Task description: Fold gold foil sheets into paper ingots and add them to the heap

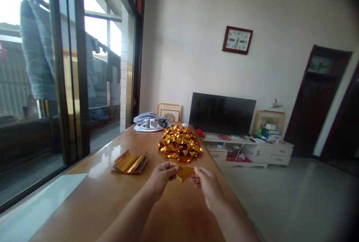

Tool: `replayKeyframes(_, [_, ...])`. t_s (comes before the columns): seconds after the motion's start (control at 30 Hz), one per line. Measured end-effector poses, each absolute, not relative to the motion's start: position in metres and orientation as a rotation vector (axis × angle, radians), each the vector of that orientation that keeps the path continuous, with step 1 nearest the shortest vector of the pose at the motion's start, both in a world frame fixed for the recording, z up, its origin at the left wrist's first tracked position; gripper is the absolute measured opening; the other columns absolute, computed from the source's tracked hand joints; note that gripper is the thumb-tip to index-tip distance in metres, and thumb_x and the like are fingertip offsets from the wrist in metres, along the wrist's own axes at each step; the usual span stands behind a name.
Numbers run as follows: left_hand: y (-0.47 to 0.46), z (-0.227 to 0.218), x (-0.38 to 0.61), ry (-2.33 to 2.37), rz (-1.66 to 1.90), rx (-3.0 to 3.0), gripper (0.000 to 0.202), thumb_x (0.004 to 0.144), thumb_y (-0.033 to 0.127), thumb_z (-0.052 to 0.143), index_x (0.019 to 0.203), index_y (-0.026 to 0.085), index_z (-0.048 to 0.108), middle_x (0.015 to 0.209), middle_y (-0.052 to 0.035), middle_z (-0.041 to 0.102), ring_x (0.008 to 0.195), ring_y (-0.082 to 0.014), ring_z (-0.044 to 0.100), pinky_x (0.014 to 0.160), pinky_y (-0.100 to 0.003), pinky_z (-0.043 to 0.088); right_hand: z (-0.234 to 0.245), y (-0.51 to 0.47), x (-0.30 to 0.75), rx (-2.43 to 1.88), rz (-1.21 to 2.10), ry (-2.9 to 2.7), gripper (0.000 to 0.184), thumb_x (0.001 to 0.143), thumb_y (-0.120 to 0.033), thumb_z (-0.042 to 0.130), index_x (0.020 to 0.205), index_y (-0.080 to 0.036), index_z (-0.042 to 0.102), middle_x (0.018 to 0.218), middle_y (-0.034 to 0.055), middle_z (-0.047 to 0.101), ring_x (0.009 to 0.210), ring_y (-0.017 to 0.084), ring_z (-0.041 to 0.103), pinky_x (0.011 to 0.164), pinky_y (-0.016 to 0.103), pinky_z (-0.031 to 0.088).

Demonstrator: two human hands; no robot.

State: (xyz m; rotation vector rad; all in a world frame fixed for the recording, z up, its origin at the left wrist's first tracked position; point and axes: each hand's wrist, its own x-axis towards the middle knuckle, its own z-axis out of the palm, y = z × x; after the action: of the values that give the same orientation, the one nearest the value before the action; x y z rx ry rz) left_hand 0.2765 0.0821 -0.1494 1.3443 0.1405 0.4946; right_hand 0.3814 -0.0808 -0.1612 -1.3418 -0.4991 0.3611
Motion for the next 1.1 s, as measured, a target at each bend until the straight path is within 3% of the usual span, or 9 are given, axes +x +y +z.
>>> replayKeyframes(0.1, [0.092,-0.152,0.287,0.161,0.577,1.51,0.028,0.069,0.036,0.08,0.074,0.011,0.07,0.066,-0.0014,0.061,0.06,-0.0107,0.046,0.062,-0.025,0.034,-0.156,-0.074,0.395,-1.462,0.095,-0.574,0.043,0.082,-0.056,0.064,0.1,-0.017,0.072,0.094,0.0101,0.074,0.088,0.026,0.068,0.072,0.034,0.051])
replayKeyframes(0.23, [0.095,-0.158,0.298,0.147,0.602,1.604,0.025,0.071,0.036,0.078,0.074,0.012,0.069,0.064,-0.0004,0.061,0.06,-0.0117,0.048,0.062,-0.025,0.034,-0.141,-0.054,0.401,-1.552,-0.053,-0.889,0.034,0.084,-0.045,0.063,0.107,-0.022,0.074,0.107,0.0095,0.073,0.1,0.027,0.066,0.09,0.039,0.049])
replayKeyframes(0.4, [0.102,-0.171,0.301,0.059,0.547,1.605,0.03,0.075,0.042,0.077,0.076,0.012,0.068,0.07,-0.0043,0.066,0.066,-0.0153,0.056,0.064,-0.027,0.039,-0.146,-0.028,0.395,-1.603,0.159,-1.216,0.024,0.089,-0.039,0.058,0.093,-0.023,0.075,0.086,0.0046,0.074,0.085,0.023,0.066,0.08,0.034,0.051])
replayKeyframes(0.57, [0.109,-0.172,0.291,0.144,0.581,1.651,0.026,0.076,0.037,0.077,0.077,0.013,0.068,0.074,-0.0053,0.068,0.069,-0.0163,0.058,0.066,-0.026,0.041,-0.158,-0.03,0.393,-1.519,0.354,-1.227,0.035,0.095,-0.045,0.05,0.102,-0.021,0.074,0.094,0.0051,0.075,0.089,0.023,0.067,0.077,0.033,0.05])
replayKeyframes(0.7, [0.102,-0.16,0.285,0.171,0.529,1.627,0.021,0.078,0.033,0.075,0.082,0.013,0.069,0.076,-0.0044,0.068,0.07,-0.0149,0.057,0.068,-0.026,0.041,-0.155,-0.039,0.394,-1.512,0.396,-1.171,0.034,0.094,-0.046,0.053,0.094,-0.019,0.074,0.085,0.0039,0.073,0.08,0.02,0.065,0.072,0.03,0.05])
replayKeyframes(0.9, [0.087,-0.148,0.281,0.249,0.528,1.459,0.021,0.075,0.03,0.077,0.077,0.013,0.065,0.07,-0.002,0.063,0.067,-0.0127,0.053,0.066,-0.025,0.04,-0.152,-0.044,0.392,-1.492,0.426,-1.124,0.032,0.095,-0.043,0.052,0.091,-0.019,0.073,0.086,0.0037,0.073,0.081,0.02,0.066,0.072,0.029,0.05])
replayKeyframes(1.1, [0.089,-0.149,0.277,0.257,0.517,1.477,0.022,0.083,0.035,0.069,0.082,0.013,0.069,0.069,-0.0023,0.063,0.066,-0.0126,0.051,0.065,-0.025,0.039,-0.15,-0.048,0.393,-1.468,0.459,-1.119,0.032,0.096,-0.044,0.052,0.088,-0.019,0.071,0.088,0.0047,0.074,0.083,0.021,0.067,0.073,0.031,0.051])
